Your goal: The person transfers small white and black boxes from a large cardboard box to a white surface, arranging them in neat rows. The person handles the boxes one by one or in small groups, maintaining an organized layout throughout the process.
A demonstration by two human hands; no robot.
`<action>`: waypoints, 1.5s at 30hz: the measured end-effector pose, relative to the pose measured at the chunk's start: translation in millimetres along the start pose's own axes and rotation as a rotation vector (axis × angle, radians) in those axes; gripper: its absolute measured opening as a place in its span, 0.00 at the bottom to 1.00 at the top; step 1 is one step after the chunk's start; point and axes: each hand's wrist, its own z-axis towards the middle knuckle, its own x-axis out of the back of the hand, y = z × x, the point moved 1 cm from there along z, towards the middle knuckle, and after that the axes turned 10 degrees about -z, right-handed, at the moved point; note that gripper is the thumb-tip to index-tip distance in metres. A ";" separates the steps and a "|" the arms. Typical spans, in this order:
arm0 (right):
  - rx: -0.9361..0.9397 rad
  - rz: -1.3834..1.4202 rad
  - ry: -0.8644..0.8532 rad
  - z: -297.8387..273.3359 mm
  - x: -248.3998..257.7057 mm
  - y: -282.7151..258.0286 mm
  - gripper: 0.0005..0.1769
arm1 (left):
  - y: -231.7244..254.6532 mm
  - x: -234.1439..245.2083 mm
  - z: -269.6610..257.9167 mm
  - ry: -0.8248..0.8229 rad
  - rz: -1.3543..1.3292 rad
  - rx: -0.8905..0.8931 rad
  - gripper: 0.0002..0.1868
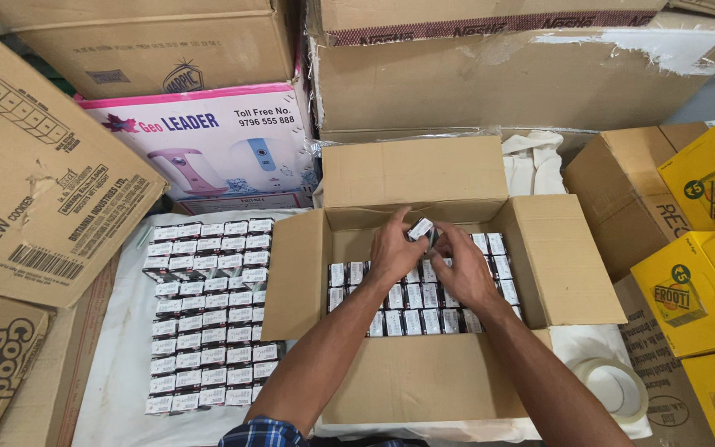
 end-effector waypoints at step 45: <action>0.145 0.562 -0.296 27.2 -205.5 -252.7 0.31 | -140.8 315.2 -119.9 0.304 -0.485 -0.109 0.23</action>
